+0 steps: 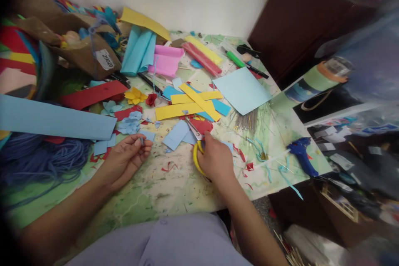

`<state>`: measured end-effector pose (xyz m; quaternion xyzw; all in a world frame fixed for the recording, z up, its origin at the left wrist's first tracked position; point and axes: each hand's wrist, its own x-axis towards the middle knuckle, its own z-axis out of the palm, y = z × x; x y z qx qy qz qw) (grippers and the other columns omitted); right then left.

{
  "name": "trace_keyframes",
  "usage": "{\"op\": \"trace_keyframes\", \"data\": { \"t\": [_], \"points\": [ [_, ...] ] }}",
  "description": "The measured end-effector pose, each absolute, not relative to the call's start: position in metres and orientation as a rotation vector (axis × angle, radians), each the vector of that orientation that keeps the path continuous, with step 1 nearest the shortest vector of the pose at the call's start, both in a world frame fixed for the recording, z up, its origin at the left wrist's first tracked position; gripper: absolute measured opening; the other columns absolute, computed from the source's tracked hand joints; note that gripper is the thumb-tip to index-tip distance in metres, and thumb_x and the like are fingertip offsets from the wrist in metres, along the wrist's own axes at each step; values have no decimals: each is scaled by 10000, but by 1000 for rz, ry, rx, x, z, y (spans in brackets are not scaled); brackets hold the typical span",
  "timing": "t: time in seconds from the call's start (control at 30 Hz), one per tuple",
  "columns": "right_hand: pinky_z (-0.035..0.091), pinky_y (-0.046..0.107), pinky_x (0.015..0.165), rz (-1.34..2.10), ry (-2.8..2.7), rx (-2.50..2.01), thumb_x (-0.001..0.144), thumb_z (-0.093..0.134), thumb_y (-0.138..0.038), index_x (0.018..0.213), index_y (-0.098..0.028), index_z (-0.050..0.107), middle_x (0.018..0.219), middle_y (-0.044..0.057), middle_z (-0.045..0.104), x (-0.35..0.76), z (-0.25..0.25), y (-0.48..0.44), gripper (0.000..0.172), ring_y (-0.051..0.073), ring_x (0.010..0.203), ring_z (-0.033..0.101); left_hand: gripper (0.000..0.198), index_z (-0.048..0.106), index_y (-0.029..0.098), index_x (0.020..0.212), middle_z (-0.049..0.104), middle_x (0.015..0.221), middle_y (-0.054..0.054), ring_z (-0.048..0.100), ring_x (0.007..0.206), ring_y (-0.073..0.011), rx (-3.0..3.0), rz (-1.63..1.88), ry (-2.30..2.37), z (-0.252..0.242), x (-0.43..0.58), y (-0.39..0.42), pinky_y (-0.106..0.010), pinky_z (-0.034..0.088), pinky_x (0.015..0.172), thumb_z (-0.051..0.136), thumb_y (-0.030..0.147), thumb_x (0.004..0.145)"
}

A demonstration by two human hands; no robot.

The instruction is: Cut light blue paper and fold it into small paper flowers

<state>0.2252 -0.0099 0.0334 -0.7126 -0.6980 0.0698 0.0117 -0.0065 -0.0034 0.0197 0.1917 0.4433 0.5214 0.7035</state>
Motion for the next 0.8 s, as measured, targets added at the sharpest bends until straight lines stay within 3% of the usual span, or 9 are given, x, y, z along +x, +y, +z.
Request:
{"op": "trace_keyframes", "data": {
  "t": [0.13,0.3,0.47,0.6,0.8],
  "points": [
    [373,304,667,140,-2215,-2206,827,543,-315,1305,-168,446,946,96,671,235,43,-8,509,258,874,608,108,607,161,838,735,824,-64,671,698,-103,413,1095,992,22,-5,-5,-179,546,660,692,185,775],
    [392,357,750,98,-2249,-2026,862,539,-430,1099,-132,578,895,133,636,209,58,-9,383,284,911,551,157,591,162,846,741,856,-65,685,735,-120,457,1037,968,24,-2,-9,-201,545,693,711,215,759],
    [410,327,751,468,-2409,-1355,844,519,-580,979,-167,612,888,91,613,169,53,-6,445,224,880,522,164,607,149,845,723,799,-45,669,753,-124,584,953,935,20,1,-16,-215,529,715,691,276,785],
    [411,306,755,552,-2373,-1186,893,514,-459,944,-164,622,866,77,610,160,36,-2,318,195,857,504,138,617,145,801,668,711,7,608,648,-72,636,938,899,18,2,-19,-161,494,638,680,268,797],
    [425,313,795,651,-2268,-1057,929,467,-309,1055,-148,622,897,84,625,166,26,-1,256,186,855,515,139,612,158,777,663,714,8,619,682,-93,638,923,906,16,0,-19,-243,531,739,679,278,796]
  ]
}}
